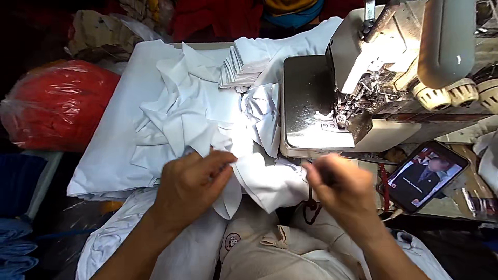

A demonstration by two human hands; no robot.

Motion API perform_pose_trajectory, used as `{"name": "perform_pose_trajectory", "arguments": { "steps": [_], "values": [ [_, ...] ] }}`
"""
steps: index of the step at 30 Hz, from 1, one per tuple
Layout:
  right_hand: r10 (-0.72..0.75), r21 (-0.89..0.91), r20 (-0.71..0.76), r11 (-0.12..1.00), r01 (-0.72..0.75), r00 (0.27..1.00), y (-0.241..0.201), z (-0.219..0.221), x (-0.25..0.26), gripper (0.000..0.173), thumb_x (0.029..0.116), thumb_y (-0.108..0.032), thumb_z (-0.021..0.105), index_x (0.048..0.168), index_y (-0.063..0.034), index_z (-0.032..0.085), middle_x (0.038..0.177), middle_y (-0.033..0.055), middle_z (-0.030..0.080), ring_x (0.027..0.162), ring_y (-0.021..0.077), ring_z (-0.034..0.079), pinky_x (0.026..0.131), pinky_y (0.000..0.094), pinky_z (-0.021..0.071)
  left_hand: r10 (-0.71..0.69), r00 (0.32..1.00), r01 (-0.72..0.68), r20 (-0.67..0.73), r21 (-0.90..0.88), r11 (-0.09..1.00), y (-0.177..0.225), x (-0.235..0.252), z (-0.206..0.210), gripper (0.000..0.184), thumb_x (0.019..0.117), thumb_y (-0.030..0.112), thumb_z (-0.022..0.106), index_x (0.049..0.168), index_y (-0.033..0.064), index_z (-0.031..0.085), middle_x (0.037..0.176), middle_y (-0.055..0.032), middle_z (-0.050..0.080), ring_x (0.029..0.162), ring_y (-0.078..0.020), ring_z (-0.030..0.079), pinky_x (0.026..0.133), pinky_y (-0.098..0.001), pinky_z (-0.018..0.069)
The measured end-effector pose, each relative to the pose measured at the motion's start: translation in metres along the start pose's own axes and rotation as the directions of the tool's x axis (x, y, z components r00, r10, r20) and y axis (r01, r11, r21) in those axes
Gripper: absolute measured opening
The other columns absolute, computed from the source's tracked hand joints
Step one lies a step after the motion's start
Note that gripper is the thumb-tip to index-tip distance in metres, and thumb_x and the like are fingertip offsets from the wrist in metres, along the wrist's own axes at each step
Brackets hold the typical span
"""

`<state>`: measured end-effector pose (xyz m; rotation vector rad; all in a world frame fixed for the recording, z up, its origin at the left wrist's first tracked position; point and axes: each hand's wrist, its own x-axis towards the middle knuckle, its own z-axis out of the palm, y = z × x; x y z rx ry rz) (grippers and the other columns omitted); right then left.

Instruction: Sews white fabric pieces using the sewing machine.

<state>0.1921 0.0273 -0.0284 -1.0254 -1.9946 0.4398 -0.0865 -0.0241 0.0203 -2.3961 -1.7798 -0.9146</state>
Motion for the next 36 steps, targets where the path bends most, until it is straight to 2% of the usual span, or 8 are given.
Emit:
{"name": "perform_pose_trajectory", "arguments": {
  "steps": [6,11,14,21,25,29,33,36],
  "values": [
    [0.036,0.328,0.127,0.942,-0.076,0.991,-0.010,0.000,0.016,0.020,0.0918,-0.020,0.072,0.105,-0.0080,0.064,0.064,-0.0083,0.054,0.051,-0.0045,0.047,0.046,0.0117,0.0423,0.149,0.953,-0.179,-0.265,-0.094,0.979,-0.013,0.000,-0.003,0.013,0.0984,0.011,0.064,0.109,0.0084,0.071,0.096,-0.0047,0.070,0.090,-0.0049,0.064,0.082,-0.0211,0.0515],
    [0.267,-0.014,0.671,0.937,-0.349,0.691,0.001,0.056,-0.003,0.050,0.0946,-0.026,0.068,0.141,-0.0128,0.059,0.068,0.0079,0.064,0.062,0.0260,0.064,0.062,0.0487,0.0540,0.145,0.968,-0.196,-0.207,-0.253,0.947,-0.026,-0.028,0.012,0.012,0.0970,0.016,0.067,0.106,0.0198,0.074,0.096,0.0024,0.066,0.094,-0.0017,0.061,0.086,-0.0189,0.0498],
    [0.301,-0.135,0.772,0.938,-0.318,0.560,-0.008,0.063,0.006,0.021,0.0985,-0.023,0.063,0.111,-0.0083,0.071,0.079,0.0129,0.069,0.079,0.0327,0.069,0.071,0.0542,0.0530,0.116,0.979,-0.162,-0.166,-0.302,0.940,-0.032,-0.039,-0.012,0.016,0.0963,0.018,0.069,0.108,0.0266,0.075,0.107,0.0107,0.068,0.104,0.0023,0.062,0.093,-0.0188,0.0508],
    [0.006,0.045,0.314,0.999,-0.021,0.949,-0.023,0.038,0.035,0.008,0.0856,-0.013,0.063,0.091,-0.0076,0.066,0.060,-0.0004,0.055,0.049,0.0150,0.055,0.044,0.0365,0.0450,-0.005,0.991,-0.045,-0.137,-0.361,0.932,-0.035,-0.070,-0.046,0.015,0.0907,0.021,0.077,0.101,0.0317,0.078,0.116,0.0135,0.068,0.110,-0.0003,0.062,0.095,-0.0214,0.0518],
    [-0.080,-0.231,0.056,0.969,0.091,0.995,-0.046,0.005,0.079,0.012,0.0944,-0.011,0.057,0.099,-0.0015,0.063,0.066,0.0079,0.057,0.051,0.0223,0.054,0.042,0.0375,0.0387,-0.058,0.996,0.030,-0.069,-0.346,0.938,-0.012,-0.083,-0.027,0.013,0.0941,0.024,0.068,0.102,0.0317,0.075,0.110,0.0180,0.067,0.109,0.0070,0.059,0.096,-0.0153,0.0489],
    [0.123,-0.447,0.273,0.894,0.013,0.954,-0.047,0.008,0.089,0.027,0.0915,-0.015,0.070,0.113,-0.0020,0.059,0.084,0.0181,0.061,0.064,0.0380,0.064,0.049,0.0507,0.0468,-0.212,0.975,0.177,-0.062,-0.350,0.920,0.003,-0.093,0.028,0.016,0.0961,0.037,0.062,0.092,0.0234,0.070,0.091,0.0109,0.069,0.089,0.0055,0.063,0.078,-0.0145,0.0528],
    [0.033,-0.012,0.461,0.999,-0.031,0.887,-0.028,0.007,0.036,0.028,0.0943,-0.027,0.063,0.110,-0.0042,0.058,0.083,0.0041,0.060,0.065,0.0151,0.059,0.055,0.0337,0.0516,-0.421,0.895,0.371,-0.146,-0.279,0.886,0.009,-0.094,0.068,0.023,0.0946,0.033,0.071,0.095,0.0098,0.068,0.074,0.0031,0.061,0.062,0.0028,0.049,0.056,-0.0113,0.0394],
    [0.079,0.376,0.764,0.753,-0.541,0.641,-0.018,0.001,-0.012,0.022,0.1059,-0.027,0.046,0.110,-0.0083,0.057,0.085,-0.0025,0.060,0.067,0.0037,0.059,0.058,0.0231,0.0517,-0.431,0.893,0.410,-0.130,-0.161,0.898,0.011,-0.091,0.074,0.030,0.0935,0.038,0.071,0.109,0.0130,0.075,0.086,0.0003,0.071,0.065,-0.0022,0.054,0.059,-0.0189,0.0442]
  ]
}}
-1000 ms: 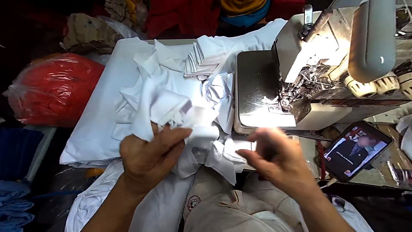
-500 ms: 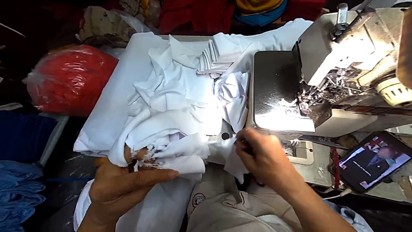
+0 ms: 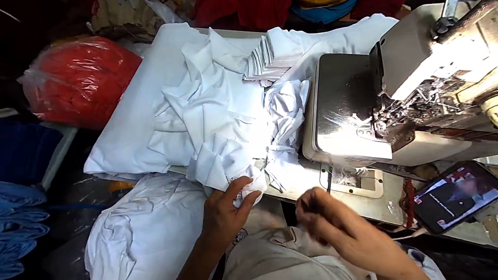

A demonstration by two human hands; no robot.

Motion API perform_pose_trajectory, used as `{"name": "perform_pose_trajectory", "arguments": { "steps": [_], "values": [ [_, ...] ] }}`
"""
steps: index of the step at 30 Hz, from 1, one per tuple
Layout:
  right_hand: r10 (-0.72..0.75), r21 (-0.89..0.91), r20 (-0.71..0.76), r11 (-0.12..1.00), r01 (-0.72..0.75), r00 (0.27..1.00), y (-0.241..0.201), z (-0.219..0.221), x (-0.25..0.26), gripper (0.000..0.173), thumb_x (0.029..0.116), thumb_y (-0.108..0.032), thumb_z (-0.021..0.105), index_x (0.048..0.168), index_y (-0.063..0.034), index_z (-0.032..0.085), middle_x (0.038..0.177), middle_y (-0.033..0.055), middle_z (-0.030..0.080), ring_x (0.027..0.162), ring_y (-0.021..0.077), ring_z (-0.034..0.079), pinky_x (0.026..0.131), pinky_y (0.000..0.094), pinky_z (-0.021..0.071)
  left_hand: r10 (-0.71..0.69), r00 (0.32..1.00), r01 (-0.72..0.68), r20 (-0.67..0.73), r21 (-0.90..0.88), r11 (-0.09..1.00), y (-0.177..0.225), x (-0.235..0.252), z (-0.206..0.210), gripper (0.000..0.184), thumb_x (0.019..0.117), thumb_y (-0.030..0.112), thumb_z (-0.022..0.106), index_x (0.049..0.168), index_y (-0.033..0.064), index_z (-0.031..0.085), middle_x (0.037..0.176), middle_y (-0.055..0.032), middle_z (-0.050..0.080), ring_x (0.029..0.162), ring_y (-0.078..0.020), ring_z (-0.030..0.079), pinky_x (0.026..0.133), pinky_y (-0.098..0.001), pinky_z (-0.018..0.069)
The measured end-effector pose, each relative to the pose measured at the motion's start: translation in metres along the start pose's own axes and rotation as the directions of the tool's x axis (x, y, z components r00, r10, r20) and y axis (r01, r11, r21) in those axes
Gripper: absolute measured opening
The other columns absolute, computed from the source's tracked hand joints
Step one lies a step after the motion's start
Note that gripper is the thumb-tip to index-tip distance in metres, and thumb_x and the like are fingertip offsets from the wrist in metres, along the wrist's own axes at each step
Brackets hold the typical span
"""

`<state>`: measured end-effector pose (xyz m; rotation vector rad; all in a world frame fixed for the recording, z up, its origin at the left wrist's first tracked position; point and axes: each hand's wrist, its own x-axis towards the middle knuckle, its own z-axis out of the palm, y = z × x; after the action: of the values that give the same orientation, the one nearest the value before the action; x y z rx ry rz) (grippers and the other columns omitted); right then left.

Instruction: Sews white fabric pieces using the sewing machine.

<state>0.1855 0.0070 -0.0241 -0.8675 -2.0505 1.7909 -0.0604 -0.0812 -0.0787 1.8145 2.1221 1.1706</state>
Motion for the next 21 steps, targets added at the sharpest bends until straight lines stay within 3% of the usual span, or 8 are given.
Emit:
{"name": "perform_pose_trajectory", "arguments": {
  "steps": [3,5,7,9,11,12,14,21],
  "values": [
    [0.172,0.532,0.158,0.814,-0.231,0.972,0.027,0.022,-0.026,0.015,0.1054,-0.020,0.048,0.113,-0.0112,0.058,0.095,-0.0036,0.066,0.078,0.0063,0.066,0.069,0.0259,0.0582,0.002,1.000,-0.007,0.031,0.162,0.987,0.005,0.002,-0.001,0.035,0.0943,0.045,0.066,0.114,0.0183,0.079,0.092,-0.0028,0.076,0.069,-0.0119,0.066,0.060,-0.0315,0.0527],
    [0.166,0.698,0.210,0.665,-0.266,0.964,0.040,0.030,-0.037,0.016,0.1064,-0.017,0.048,0.111,-0.0131,0.063,0.095,-0.0044,0.070,0.085,0.0073,0.068,0.078,0.0275,0.0586,-0.002,0.999,-0.010,0.049,0.258,0.966,0.011,0.004,-0.003,0.042,0.0941,0.052,0.062,0.110,0.0177,0.080,0.085,-0.0061,0.076,0.067,-0.0190,0.068,0.057,-0.0377,0.0528],
    [0.089,0.731,0.196,0.650,-0.206,0.977,0.043,0.028,-0.039,0.018,0.1076,-0.020,0.049,0.112,-0.0155,0.066,0.094,-0.0052,0.071,0.085,0.0056,0.068,0.080,0.0258,0.0573,-0.005,0.997,-0.018,0.072,0.312,0.950,0.016,0.007,-0.003,0.043,0.0955,0.054,0.059,0.104,0.0171,0.081,0.081,-0.0066,0.074,0.066,-0.0222,0.069,0.056,-0.0406,0.0535],
    [0.040,0.559,0.074,0.826,-0.074,0.996,0.040,0.025,-0.032,0.020,0.1091,-0.025,0.047,0.114,-0.0143,0.063,0.090,-0.0066,0.066,0.077,0.0020,0.064,0.070,0.0211,0.0553,0.013,0.997,-0.036,0.077,0.301,0.953,0.015,0.008,-0.001,0.038,0.0948,0.048,0.061,0.096,0.0166,0.081,0.077,-0.0046,0.074,0.062,-0.0210,0.067,0.055,-0.0403,0.0519],
    [-0.061,-0.013,-0.179,0.998,0.060,0.982,0.036,0.027,-0.017,0.028,0.1089,-0.025,0.046,0.118,-0.0056,0.064,0.086,0.0003,0.066,0.070,0.0060,0.062,0.063,0.0231,0.0544,0.015,0.998,-0.026,0.054,0.212,0.977,0.015,0.009,-0.001,0.032,0.0926,0.045,0.065,0.092,0.0181,0.081,0.078,-0.0002,0.075,0.064,-0.0132,0.066,0.058,-0.0340,0.0521],
    [-0.171,-0.332,-0.281,0.940,0.071,0.944,0.036,0.030,-0.006,0.029,0.1073,-0.027,0.050,0.117,-0.0045,0.066,0.088,0.0045,0.069,0.070,0.0118,0.066,0.063,0.0283,0.0572,0.006,0.999,-0.012,0.042,0.152,0.988,0.015,0.009,-0.002,0.029,0.0918,0.045,0.066,0.091,0.0195,0.081,0.079,0.0025,0.074,0.066,-0.0075,0.065,0.060,-0.0288,0.0517],
    [-0.338,-0.679,-0.358,0.734,0.006,0.870,0.039,0.037,0.015,0.027,0.1020,-0.028,0.055,0.110,-0.0060,0.069,0.081,0.0071,0.066,0.065,0.0205,0.067,0.054,0.0354,0.0564,-0.004,1.000,0.003,0.028,0.054,0.999,0.017,0.009,-0.004,0.026,0.0909,0.043,0.069,0.089,0.0203,0.081,0.079,0.0058,0.073,0.068,0.0006,0.063,0.061,-0.0210,0.0497],
    [-0.448,-0.792,-0.291,0.609,0.050,0.845,0.045,0.043,0.046,0.016,0.0968,-0.020,0.062,0.094,-0.0078,0.072,0.071,0.0061,0.059,0.058,0.0212,0.063,0.047,0.0329,0.0517,-0.007,0.996,0.018,0.084,-0.134,0.991,0.016,0.007,-0.010,0.021,0.0907,0.039,0.072,0.088,0.0203,0.080,0.080,0.0115,0.073,0.064,0.0084,0.058,0.058,-0.0131,0.0455]
  ]
}}
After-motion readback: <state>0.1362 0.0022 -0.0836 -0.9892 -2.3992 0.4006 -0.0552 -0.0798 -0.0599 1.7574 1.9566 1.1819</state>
